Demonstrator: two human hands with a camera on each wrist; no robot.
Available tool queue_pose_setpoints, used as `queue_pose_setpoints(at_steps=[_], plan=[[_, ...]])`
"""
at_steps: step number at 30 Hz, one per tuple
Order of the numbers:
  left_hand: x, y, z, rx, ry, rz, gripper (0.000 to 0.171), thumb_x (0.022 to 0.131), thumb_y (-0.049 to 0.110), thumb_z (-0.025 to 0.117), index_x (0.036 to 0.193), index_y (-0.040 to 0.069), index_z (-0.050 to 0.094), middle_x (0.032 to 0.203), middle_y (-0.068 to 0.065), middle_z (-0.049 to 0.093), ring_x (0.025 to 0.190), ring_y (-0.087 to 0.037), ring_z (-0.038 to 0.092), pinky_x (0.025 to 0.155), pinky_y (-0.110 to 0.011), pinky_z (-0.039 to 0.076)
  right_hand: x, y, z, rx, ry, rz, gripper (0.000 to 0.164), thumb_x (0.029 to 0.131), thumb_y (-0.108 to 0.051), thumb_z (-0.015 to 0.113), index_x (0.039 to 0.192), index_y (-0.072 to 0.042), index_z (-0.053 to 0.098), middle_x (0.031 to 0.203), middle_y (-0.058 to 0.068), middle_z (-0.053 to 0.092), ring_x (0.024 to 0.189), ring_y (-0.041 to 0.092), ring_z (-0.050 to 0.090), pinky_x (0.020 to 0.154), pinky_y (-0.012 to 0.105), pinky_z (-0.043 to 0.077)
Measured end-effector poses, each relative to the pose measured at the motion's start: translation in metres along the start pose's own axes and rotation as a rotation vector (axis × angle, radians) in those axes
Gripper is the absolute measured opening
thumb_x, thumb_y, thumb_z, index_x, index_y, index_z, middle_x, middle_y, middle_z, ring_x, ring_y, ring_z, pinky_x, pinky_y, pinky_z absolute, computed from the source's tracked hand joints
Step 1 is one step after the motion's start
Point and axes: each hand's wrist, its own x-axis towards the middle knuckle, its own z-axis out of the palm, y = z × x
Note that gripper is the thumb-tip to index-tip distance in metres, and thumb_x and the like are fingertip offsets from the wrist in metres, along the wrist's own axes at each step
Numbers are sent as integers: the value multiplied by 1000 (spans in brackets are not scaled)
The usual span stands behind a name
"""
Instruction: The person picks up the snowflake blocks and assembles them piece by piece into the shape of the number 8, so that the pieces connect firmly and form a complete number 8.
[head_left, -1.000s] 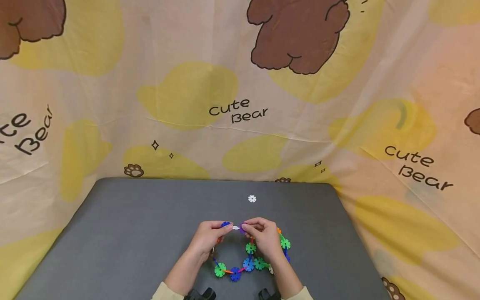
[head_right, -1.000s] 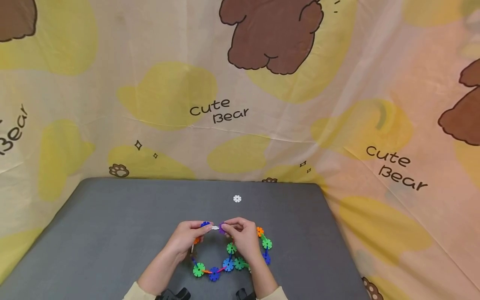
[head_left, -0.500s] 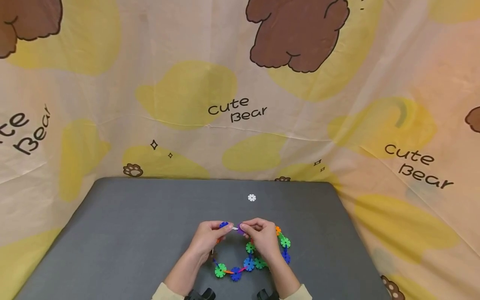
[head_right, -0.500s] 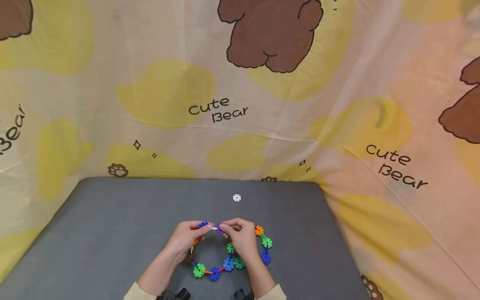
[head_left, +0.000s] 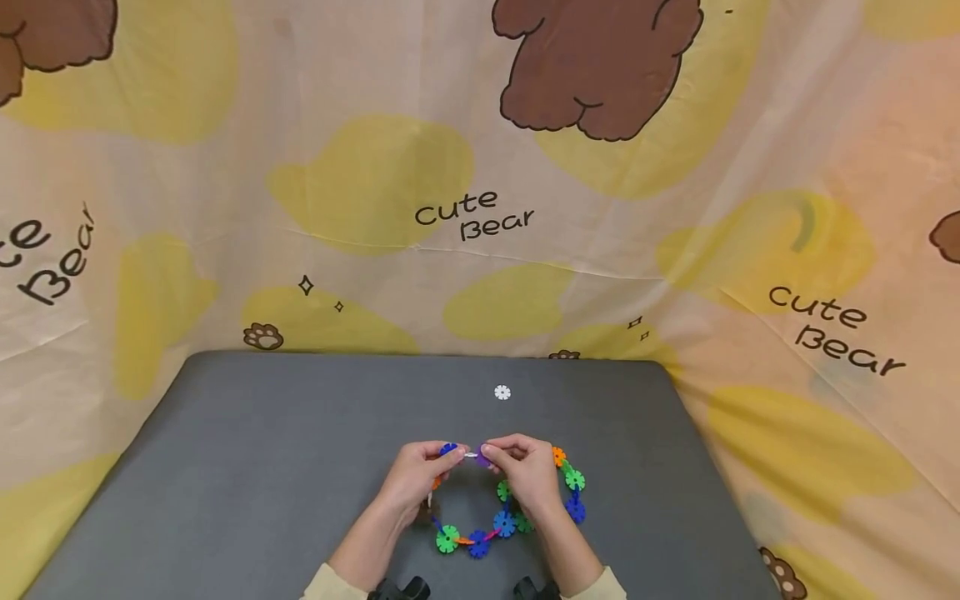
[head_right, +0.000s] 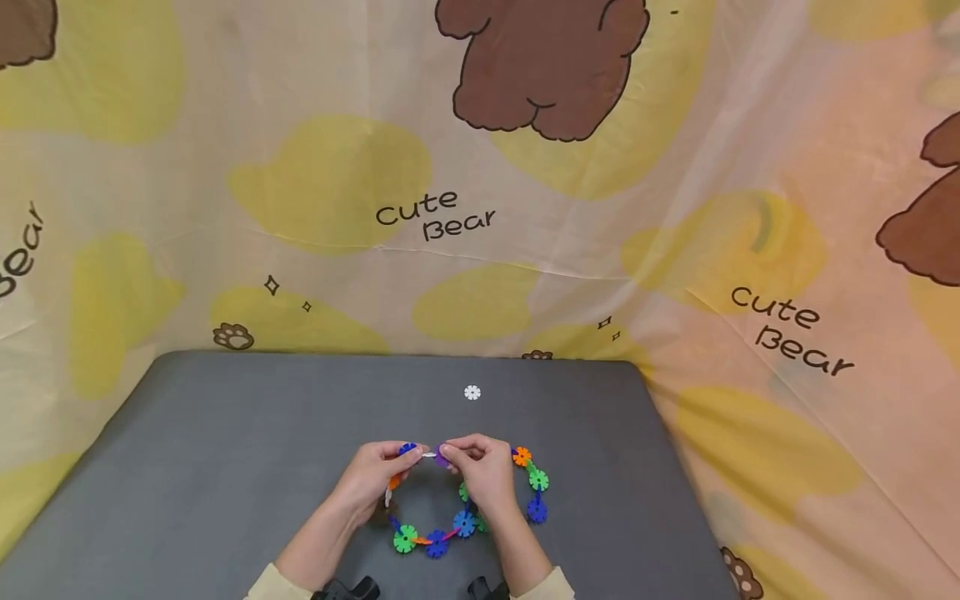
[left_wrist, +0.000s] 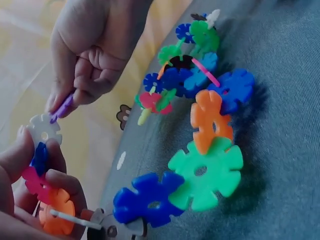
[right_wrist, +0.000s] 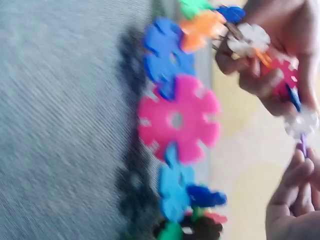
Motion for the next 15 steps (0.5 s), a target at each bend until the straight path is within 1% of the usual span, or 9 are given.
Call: queue_pose_setpoints(at_steps=[3, 7, 8, 10, 13, 15], plan=[[0, 0, -2, 12, -5, 4, 33, 89, 35, 77, 104, 5, 79, 72, 0, 61, 72, -17, 52, 69, -31, 43, 3, -1, -4, -95, -62, -24, 15, 87, -19, 81, 91, -4, 79, 81, 13, 75, 67, 28, 68, 62, 35, 59], [-1, 0, -2, 2, 10, -5, 34, 87, 36, 79, 101, 6, 80, 70, 1, 60, 72, -17, 52, 69, -32, 42, 6, -2, -8, -193, -124, -80, 12, 89, -22, 79, 92, -10, 80, 81, 11, 74, 69, 30, 67, 61, 36, 59], [-1, -1, -1, -7, 13, -8, 34, 87, 36, 80, 101, 6, 80, 70, 1, 60, 72, -17, 52, 69, -32, 42, 6, -1, -9, -203, -133, -91, 12, 89, -23, 78, 92, -11, 80, 81, 10, 74, 69, 30, 67, 61, 36, 58], [0, -2, -1, -18, 16, -17, 33, 86, 36, 80, 101, 6, 80, 71, 2, 61, 71, -17, 52, 69, -32, 42, 7, -1, -10, -204, -139, -105, 12, 89, -23, 79, 92, -12, 80, 82, 10, 74, 70, 33, 67, 60, 35, 58], [0, -2, -1, -16, 20, -23, 33, 86, 36, 81, 100, 6, 80, 73, 2, 63, 72, -16, 52, 69, -32, 43, 8, 1, -13, -190, -113, -119, 11, 88, -20, 80, 90, -10, 79, 80, 13, 73, 67, 32, 66, 58, 32, 56], [0, -1, -1, -6, 14, -21, 33, 86, 37, 80, 100, 7, 80, 75, 1, 64, 73, -17, 54, 70, -32, 44, 8, 1, -13, -182, -112, -122, 12, 87, -21, 80, 90, -9, 79, 80, 14, 73, 68, 34, 66, 57, 32, 56]])
